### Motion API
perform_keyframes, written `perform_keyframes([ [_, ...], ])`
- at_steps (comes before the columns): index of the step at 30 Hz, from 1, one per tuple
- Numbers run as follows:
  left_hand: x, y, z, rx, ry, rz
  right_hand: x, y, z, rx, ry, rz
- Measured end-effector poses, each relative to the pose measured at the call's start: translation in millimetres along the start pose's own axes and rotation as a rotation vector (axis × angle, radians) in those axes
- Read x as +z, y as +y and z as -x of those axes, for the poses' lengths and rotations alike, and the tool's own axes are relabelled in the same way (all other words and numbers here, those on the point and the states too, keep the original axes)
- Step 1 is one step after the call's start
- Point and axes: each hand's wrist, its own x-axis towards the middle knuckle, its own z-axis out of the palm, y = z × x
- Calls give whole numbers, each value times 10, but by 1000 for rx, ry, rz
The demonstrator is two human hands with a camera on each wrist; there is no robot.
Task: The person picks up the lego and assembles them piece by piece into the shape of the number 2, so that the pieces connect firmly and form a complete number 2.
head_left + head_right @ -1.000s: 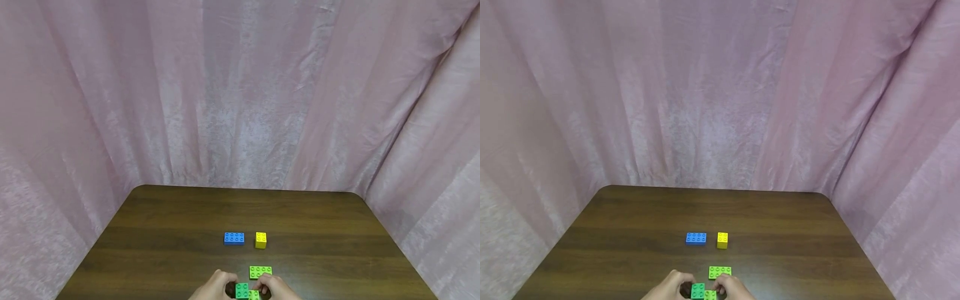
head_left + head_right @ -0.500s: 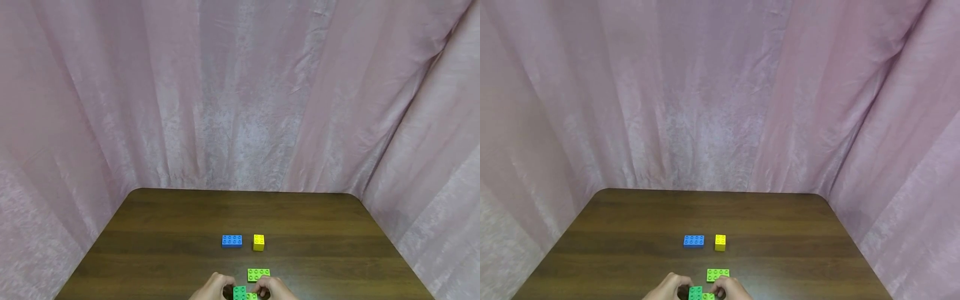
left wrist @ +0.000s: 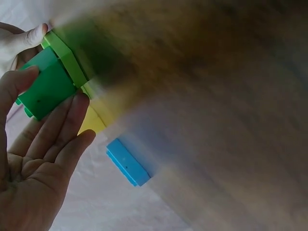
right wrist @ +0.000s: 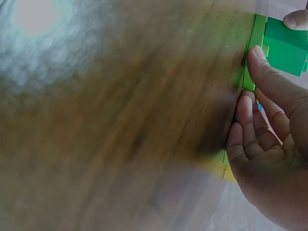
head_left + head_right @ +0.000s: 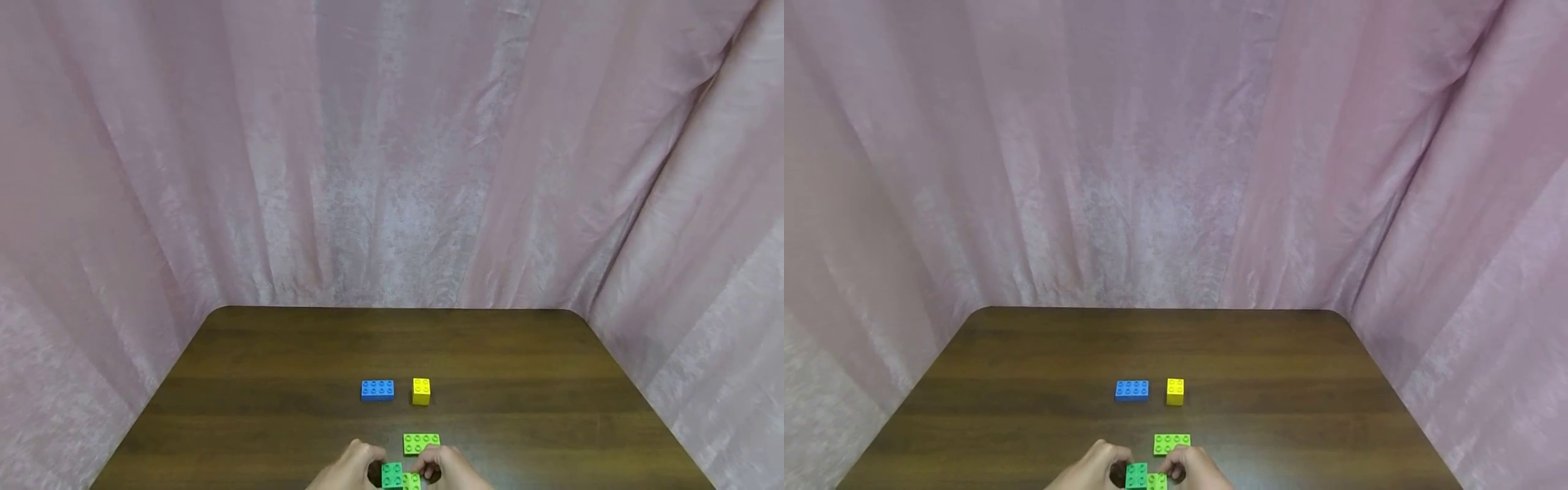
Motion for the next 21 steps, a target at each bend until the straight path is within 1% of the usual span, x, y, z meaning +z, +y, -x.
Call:
perform_keyframes([
  [3,51,-354,-168,16,-26,13,-13,-4,10,11,-6,-24],
  [4,65,-449,-209,26,-33,16,-16,-3,13,10,-7,-29],
  [5,73,-518,-237,28,-41,34,-16,-1,16,13,-5,-34],
  [6,78,-543,-250,26,-46,48,-22,3,21,7,-3,-34],
  [7,65,-530,-239,23,-54,58,-18,5,18,1,3,-32],
  [8,51,-470,-210,20,-53,73,-16,5,16,3,9,-32],
  [9,31,-388,-169,17,-50,90,-15,4,14,1,14,-30],
  [11,-18,-178,-69,7,-38,135,-11,3,6,7,22,-25],
  [13,-62,20,33,22,-8,142,-4,-1,-5,23,23,-29],
  [15,-90,152,109,34,21,142,1,-2,-14,29,20,-26],
  [18,-107,229,156,36,39,124,4,0,-20,21,19,-18],
  [21,-127,229,162,17,19,127,11,-3,-28,14,16,-14],
])
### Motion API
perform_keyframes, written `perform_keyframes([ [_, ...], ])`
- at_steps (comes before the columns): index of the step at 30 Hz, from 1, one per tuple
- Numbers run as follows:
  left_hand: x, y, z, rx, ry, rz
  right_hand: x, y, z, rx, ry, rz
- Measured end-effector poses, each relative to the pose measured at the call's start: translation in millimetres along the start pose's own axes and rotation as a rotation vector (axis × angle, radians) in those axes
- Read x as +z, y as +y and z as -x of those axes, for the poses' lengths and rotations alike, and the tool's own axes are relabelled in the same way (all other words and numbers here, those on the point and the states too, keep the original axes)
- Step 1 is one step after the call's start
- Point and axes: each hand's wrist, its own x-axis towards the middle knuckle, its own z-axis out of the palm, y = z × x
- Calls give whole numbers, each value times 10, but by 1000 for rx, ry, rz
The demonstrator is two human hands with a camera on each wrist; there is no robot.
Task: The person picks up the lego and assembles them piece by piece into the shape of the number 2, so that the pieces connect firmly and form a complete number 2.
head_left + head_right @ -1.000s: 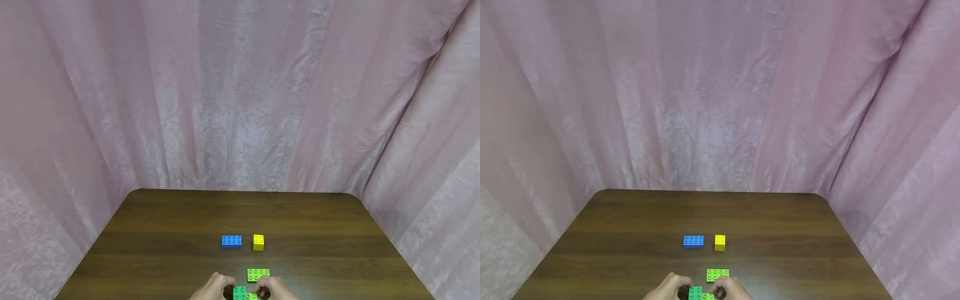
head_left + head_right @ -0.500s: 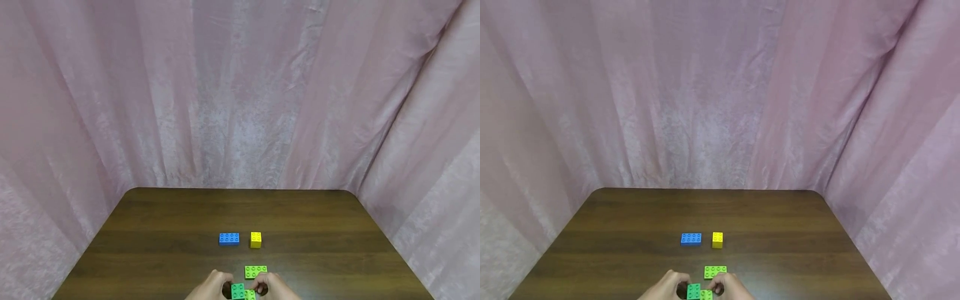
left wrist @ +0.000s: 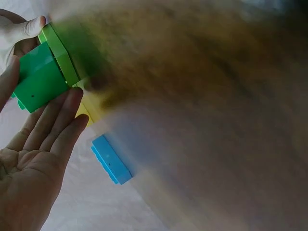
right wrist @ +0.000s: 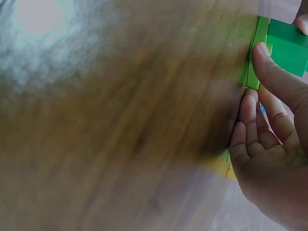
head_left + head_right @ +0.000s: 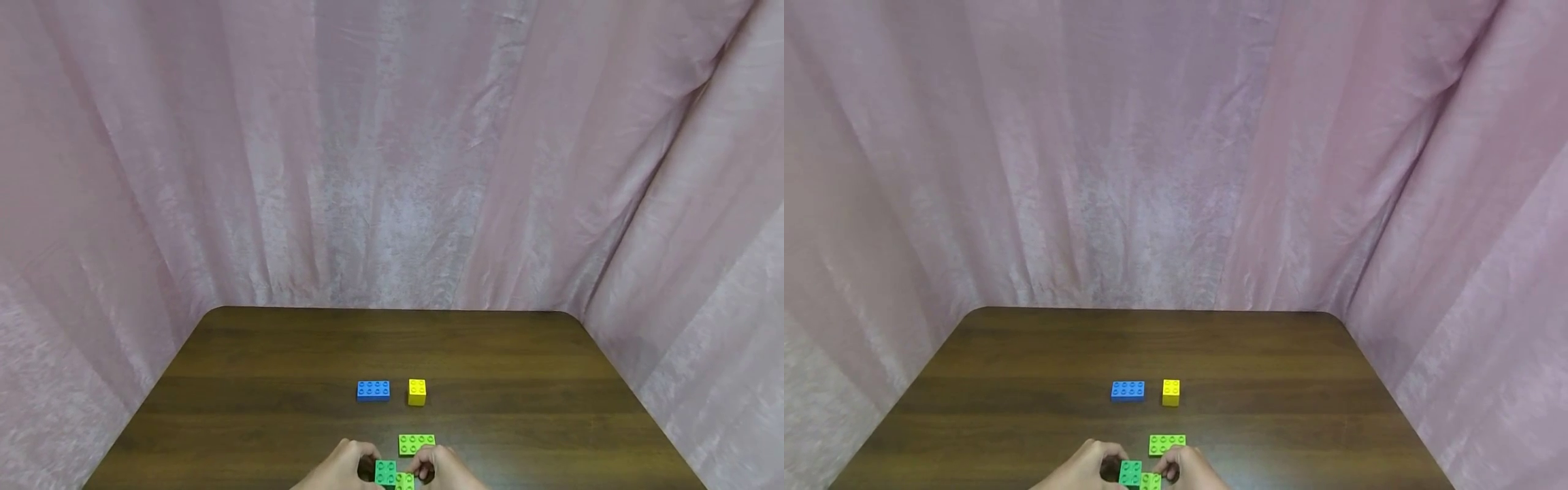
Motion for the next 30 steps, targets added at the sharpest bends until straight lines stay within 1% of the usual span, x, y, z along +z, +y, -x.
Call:
perform_keyframes([
  [2,-11,-14,-10,-7,-19,-2,1,-3,-7,19,-4,-11],
  [4,-13,-27,-15,19,-22,-23,-2,-7,-13,28,-7,-13],
  [5,-10,-24,-12,30,-19,-33,-1,-9,-17,33,-9,-16],
  [8,12,-9,6,63,15,-83,0,-16,-24,21,-9,-7],
  [10,30,9,15,65,36,-98,5,-15,-29,16,-10,-3],
  [11,34,20,17,61,39,-103,4,-13,-29,10,-10,0],
  [14,42,33,10,75,38,-141,5,-6,-24,15,-10,0],
  [15,40,39,9,76,34,-140,6,-1,-21,17,-9,0],
  [18,70,41,2,100,7,-95,5,26,18,27,-1,2],
  [22,111,13,15,174,-11,-48,26,63,55,39,4,11],
  [24,119,3,14,214,-6,-60,34,69,67,45,11,11],
  [26,113,5,7,212,2,-69,32,69,72,38,22,11],
  [28,107,5,-1,185,-3,-50,24,69,75,21,27,23],
  [30,103,0,-8,179,0,-48,17,69,73,2,25,41],
])
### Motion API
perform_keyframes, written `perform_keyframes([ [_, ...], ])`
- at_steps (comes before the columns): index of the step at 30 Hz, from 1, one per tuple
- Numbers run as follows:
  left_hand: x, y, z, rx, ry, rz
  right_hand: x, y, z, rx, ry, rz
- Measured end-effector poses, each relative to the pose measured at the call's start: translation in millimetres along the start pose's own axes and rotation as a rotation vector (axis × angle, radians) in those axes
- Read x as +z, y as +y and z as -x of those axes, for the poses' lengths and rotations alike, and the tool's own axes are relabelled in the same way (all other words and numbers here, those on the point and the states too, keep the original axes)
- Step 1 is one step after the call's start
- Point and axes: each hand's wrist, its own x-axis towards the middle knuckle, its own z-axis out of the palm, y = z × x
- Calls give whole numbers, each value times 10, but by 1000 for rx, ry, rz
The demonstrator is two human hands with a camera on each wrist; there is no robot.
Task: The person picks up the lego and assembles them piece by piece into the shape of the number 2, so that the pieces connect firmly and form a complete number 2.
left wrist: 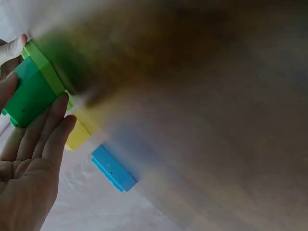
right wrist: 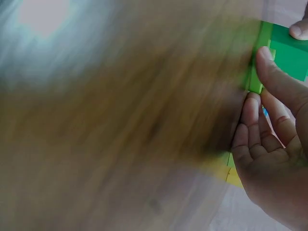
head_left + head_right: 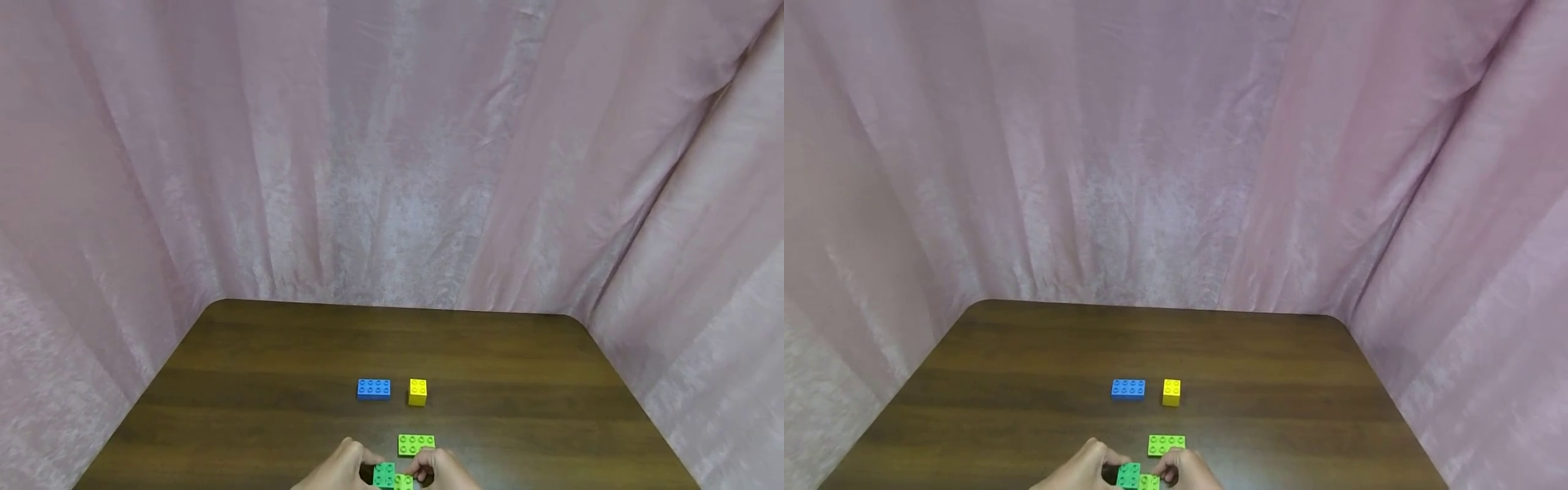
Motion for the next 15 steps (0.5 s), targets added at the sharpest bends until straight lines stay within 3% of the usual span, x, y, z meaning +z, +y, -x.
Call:
perform_keyframes([
  [3,1,-9,3,-1,-5,37,-8,-10,10,-22,-11,27],
  [9,1,0,0,-25,14,-2,-31,-50,31,-20,-19,40],
  [15,-7,-32,-8,-35,15,1,-151,-129,42,33,-120,7],
])
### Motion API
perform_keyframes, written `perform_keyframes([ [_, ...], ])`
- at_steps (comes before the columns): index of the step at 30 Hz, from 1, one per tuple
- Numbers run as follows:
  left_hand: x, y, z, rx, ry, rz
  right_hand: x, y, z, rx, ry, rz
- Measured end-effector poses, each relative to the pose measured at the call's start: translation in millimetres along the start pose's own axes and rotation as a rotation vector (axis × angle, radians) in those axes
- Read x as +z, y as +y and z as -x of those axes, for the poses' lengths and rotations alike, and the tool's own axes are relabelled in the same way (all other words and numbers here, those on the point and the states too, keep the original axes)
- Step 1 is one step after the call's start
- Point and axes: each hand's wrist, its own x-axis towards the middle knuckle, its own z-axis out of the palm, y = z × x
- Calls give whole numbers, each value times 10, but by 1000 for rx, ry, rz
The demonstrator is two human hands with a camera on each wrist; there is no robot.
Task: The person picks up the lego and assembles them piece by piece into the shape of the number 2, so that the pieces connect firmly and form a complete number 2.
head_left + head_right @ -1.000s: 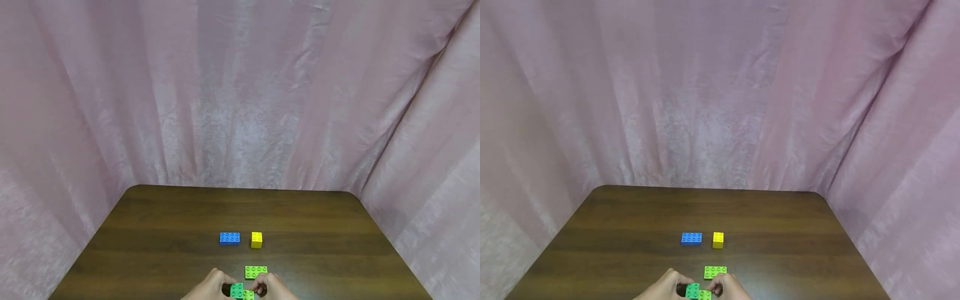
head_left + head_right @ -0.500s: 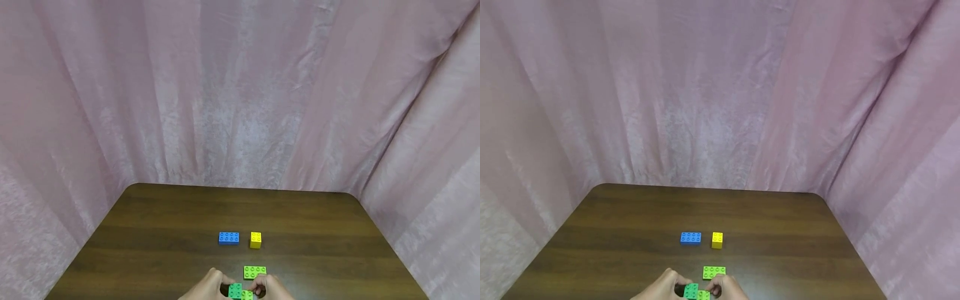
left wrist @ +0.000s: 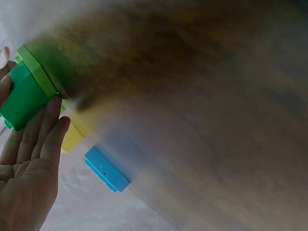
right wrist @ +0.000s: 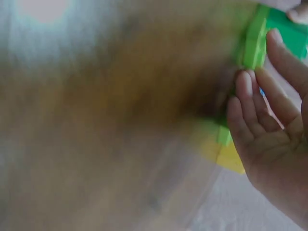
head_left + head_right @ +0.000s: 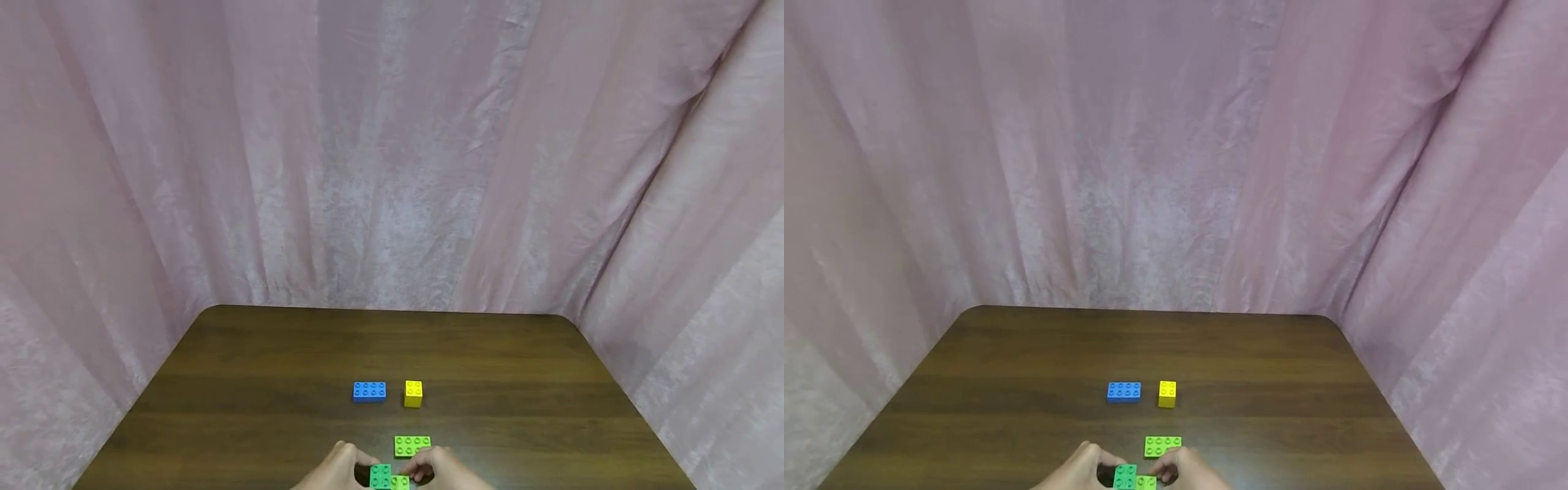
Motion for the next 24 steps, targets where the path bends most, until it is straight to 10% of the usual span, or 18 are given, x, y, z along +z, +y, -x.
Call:
perform_keyframes([
  [17,-2,-53,-62,-63,-14,104,-378,40,107,-136,313,312],
  [24,15,-64,-62,62,21,23,-372,117,100,-74,267,392],
])
